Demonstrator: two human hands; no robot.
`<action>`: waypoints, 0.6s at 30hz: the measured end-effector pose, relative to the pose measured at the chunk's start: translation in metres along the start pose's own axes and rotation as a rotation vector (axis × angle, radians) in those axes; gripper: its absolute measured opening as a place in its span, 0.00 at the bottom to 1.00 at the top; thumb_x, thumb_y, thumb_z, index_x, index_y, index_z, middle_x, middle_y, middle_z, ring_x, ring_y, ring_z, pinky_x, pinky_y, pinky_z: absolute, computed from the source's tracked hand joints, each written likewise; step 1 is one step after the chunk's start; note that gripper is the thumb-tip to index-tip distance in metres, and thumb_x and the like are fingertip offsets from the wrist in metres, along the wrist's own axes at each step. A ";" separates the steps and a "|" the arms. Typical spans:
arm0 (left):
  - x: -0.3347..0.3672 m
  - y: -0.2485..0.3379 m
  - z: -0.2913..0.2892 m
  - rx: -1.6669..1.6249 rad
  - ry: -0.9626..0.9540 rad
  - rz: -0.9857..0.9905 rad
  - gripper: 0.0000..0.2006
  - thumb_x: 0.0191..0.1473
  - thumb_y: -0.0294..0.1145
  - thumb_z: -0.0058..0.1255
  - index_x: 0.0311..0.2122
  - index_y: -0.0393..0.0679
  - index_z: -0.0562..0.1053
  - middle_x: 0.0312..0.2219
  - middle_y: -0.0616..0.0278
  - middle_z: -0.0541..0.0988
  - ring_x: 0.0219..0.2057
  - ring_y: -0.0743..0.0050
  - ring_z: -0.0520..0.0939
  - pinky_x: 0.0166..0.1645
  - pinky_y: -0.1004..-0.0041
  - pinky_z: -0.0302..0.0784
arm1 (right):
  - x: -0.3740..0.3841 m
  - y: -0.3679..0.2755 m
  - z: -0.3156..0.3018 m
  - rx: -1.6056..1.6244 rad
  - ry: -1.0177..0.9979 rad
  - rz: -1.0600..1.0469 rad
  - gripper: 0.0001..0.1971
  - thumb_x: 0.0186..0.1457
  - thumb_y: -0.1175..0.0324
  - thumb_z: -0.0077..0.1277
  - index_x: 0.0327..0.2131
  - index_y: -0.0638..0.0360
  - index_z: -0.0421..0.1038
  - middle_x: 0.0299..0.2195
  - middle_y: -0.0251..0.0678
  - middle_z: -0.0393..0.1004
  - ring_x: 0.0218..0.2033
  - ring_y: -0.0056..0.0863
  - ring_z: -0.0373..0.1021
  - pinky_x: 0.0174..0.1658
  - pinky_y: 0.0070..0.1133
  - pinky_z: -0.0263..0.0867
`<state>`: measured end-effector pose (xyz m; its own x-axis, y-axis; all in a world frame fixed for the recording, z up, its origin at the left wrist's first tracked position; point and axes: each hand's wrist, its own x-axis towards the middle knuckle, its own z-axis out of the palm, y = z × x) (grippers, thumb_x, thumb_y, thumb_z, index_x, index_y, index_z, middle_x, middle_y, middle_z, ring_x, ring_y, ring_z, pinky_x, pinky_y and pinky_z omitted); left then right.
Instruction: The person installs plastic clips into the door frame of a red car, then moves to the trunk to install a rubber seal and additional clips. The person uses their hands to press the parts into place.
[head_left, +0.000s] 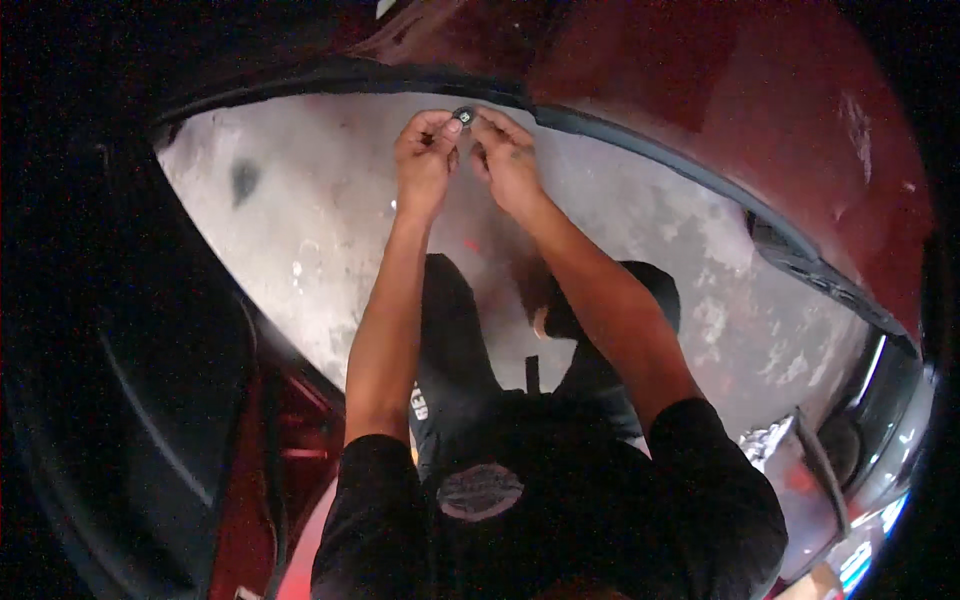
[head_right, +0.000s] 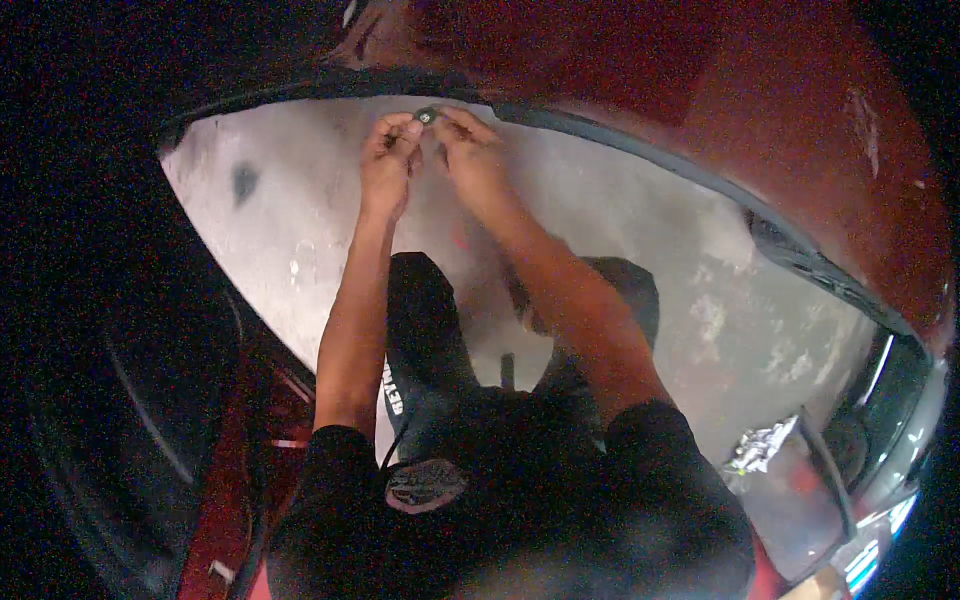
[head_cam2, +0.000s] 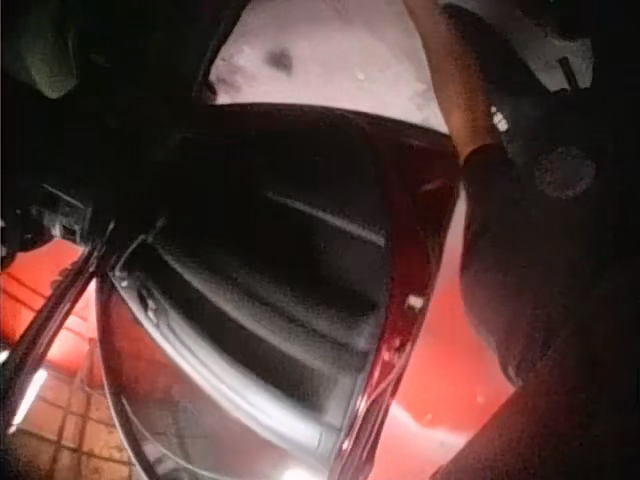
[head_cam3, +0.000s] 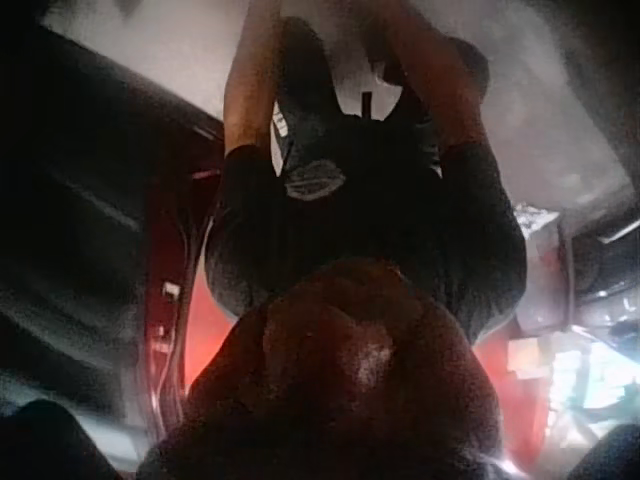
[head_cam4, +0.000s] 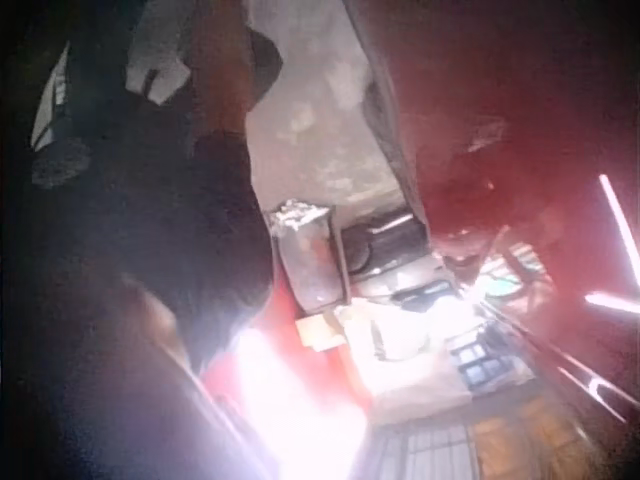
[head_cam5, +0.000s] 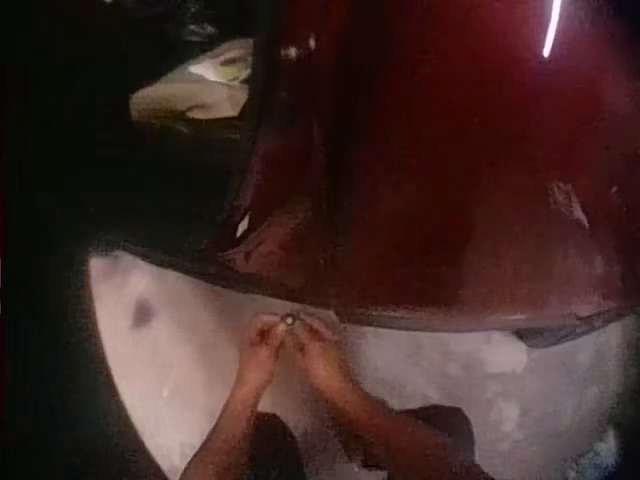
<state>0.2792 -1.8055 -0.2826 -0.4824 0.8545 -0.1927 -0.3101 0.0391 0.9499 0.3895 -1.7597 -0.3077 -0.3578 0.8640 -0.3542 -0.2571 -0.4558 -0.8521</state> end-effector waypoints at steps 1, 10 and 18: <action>0.009 -0.009 -0.007 -0.019 -0.046 0.015 0.03 0.60 0.27 0.54 0.37 0.40 0.74 0.23 0.70 0.73 0.17 0.87 0.66 0.20 0.81 0.58 | 0.009 0.006 0.004 0.082 -0.005 -0.038 0.15 0.60 0.67 0.53 0.48 0.63 0.72 0.31 0.30 0.75 0.16 0.13 0.60 0.17 0.16 0.51; 0.049 -0.042 -0.019 0.017 -0.149 0.230 0.04 0.59 0.25 0.55 0.39 0.39 0.75 0.28 0.68 0.77 0.19 0.89 0.66 0.20 0.82 0.57 | 0.024 0.029 0.010 0.122 0.078 -0.322 0.08 0.60 0.70 0.54 0.39 0.64 0.76 0.29 0.31 0.77 0.16 0.14 0.61 0.17 0.15 0.51; 0.061 -0.042 -0.009 0.023 -0.027 0.387 0.04 0.56 0.26 0.59 0.33 0.36 0.78 0.23 0.70 0.76 0.22 0.87 0.68 0.25 0.80 0.63 | 0.022 0.027 0.010 -0.029 0.149 -0.475 0.08 0.60 0.69 0.55 0.38 0.66 0.73 0.28 0.33 0.76 0.16 0.13 0.60 0.17 0.15 0.52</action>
<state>0.2552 -1.7593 -0.3363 -0.5379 0.8219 0.1876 -0.0906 -0.2775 0.9564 0.3661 -1.7549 -0.3346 -0.0741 0.9969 0.0266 -0.3348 0.0003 -0.9423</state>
